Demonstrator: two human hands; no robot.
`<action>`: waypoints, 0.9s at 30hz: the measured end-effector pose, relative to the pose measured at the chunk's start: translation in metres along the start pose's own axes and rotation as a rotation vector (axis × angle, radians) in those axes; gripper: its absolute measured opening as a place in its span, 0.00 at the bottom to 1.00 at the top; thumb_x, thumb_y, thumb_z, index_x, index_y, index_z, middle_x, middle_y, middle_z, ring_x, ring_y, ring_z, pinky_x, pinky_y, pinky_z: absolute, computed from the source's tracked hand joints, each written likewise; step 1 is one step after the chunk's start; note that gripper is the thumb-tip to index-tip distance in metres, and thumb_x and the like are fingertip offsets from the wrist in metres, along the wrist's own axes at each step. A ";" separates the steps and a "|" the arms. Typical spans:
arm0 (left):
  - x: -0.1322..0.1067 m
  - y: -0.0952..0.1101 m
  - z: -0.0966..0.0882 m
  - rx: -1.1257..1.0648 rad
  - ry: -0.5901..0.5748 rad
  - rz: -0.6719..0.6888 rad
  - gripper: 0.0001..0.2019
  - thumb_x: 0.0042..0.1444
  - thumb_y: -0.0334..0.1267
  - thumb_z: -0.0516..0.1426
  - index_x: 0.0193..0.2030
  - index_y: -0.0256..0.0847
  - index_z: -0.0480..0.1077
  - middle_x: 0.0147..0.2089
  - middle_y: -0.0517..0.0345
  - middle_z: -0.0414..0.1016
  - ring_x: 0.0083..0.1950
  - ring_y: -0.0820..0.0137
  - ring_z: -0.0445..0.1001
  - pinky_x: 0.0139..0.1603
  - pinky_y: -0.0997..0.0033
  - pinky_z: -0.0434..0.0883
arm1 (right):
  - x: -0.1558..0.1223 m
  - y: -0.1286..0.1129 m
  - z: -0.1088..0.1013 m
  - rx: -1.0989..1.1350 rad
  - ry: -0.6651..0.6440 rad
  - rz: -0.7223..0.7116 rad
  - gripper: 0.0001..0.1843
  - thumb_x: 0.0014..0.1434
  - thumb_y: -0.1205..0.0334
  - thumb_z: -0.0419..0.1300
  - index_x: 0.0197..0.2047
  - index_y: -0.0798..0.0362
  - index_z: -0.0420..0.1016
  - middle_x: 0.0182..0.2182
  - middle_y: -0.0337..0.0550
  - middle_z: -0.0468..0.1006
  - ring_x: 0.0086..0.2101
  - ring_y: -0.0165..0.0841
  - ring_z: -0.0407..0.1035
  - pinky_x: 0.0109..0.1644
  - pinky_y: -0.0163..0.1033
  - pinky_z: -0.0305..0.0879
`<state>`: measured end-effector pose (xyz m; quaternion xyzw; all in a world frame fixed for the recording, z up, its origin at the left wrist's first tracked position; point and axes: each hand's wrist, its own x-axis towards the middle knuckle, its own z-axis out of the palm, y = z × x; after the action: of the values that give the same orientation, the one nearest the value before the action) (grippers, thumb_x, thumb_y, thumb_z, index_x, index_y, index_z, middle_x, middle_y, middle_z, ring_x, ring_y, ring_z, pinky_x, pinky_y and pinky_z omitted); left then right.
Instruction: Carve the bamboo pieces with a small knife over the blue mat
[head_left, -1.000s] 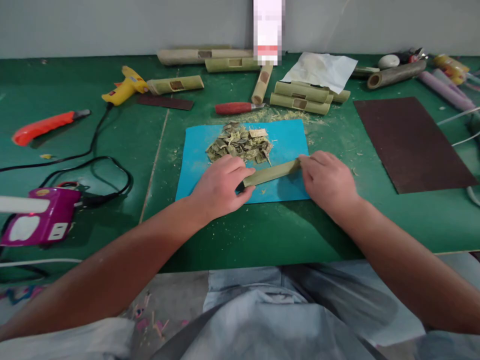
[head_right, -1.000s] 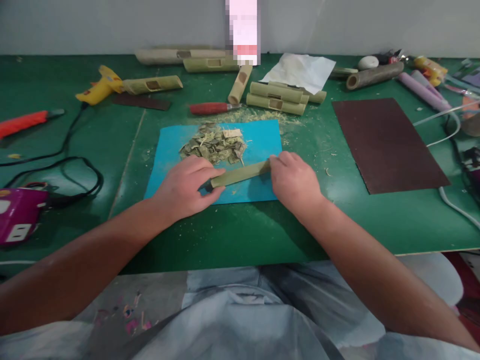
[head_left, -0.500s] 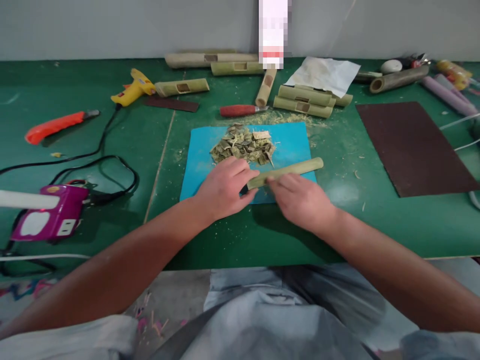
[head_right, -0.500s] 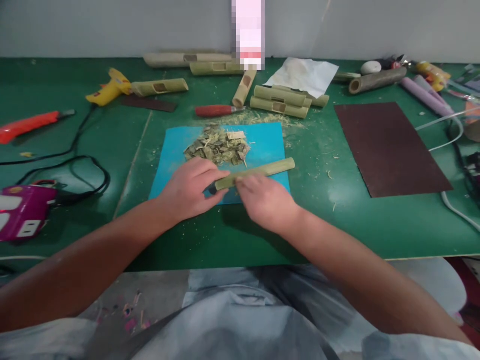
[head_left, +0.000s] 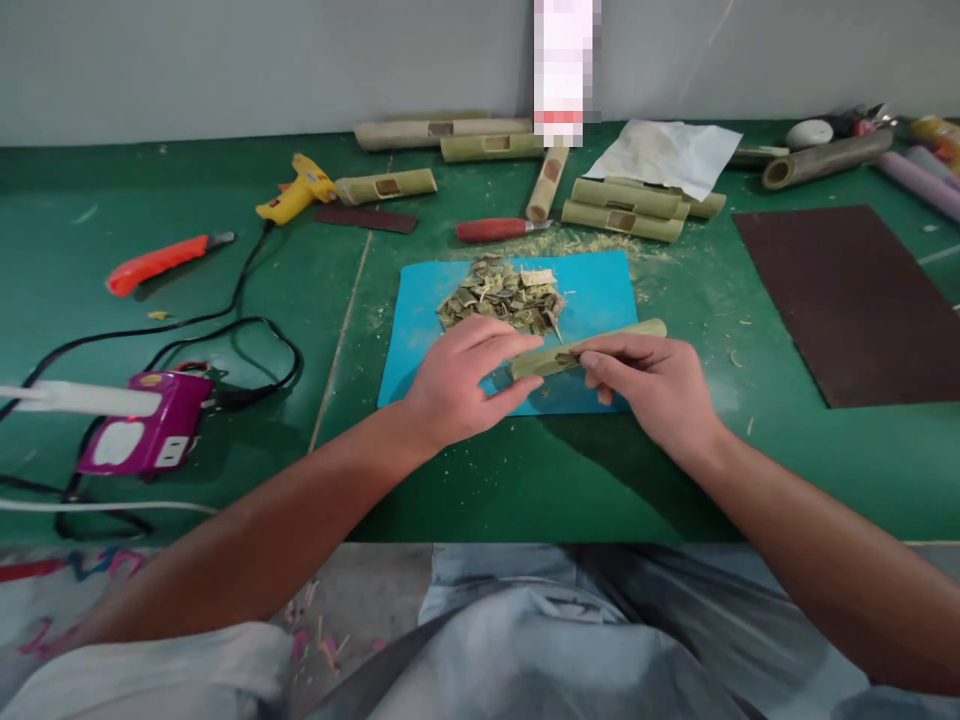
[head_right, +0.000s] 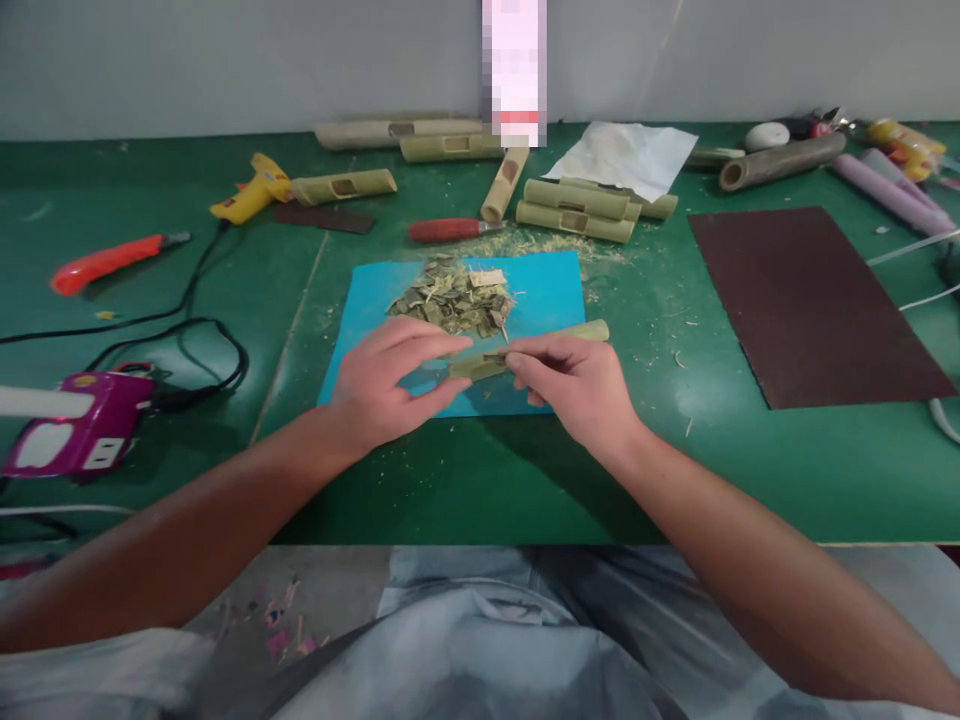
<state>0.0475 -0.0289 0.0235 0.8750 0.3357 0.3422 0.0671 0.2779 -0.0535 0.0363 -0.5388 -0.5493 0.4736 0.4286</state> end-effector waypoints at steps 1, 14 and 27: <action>0.001 0.003 0.000 -0.046 0.005 -0.034 0.11 0.65 0.40 0.60 0.52 0.41 0.74 0.44 0.51 0.78 0.44 0.66 0.77 0.46 0.65 0.74 | 0.001 -0.001 0.001 0.033 -0.023 0.028 0.13 0.53 0.53 0.68 0.36 0.53 0.85 0.20 0.36 0.76 0.19 0.26 0.64 0.24 0.35 0.64; 0.003 0.020 -0.002 -0.198 0.060 -0.049 0.04 0.65 0.36 0.59 0.39 0.41 0.76 0.37 0.57 0.81 0.39 0.72 0.80 0.42 0.72 0.76 | -0.001 0.005 0.007 0.009 -0.182 -0.093 0.15 0.54 0.52 0.68 0.43 0.50 0.85 0.35 0.42 0.85 0.30 0.32 0.75 0.34 0.40 0.74; 0.002 -0.007 0.001 -0.181 0.094 -0.252 0.05 0.63 0.34 0.59 0.37 0.39 0.75 0.35 0.57 0.79 0.34 0.73 0.75 0.36 0.72 0.73 | 0.022 0.026 -0.037 -0.886 0.024 -0.630 0.22 0.59 0.51 0.65 0.52 0.54 0.79 0.48 0.54 0.80 0.53 0.50 0.71 0.58 0.57 0.64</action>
<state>0.0459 -0.0221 0.0213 0.7993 0.4136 0.4004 0.1724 0.3176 -0.0305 0.0168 -0.4823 -0.8263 0.0392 0.2881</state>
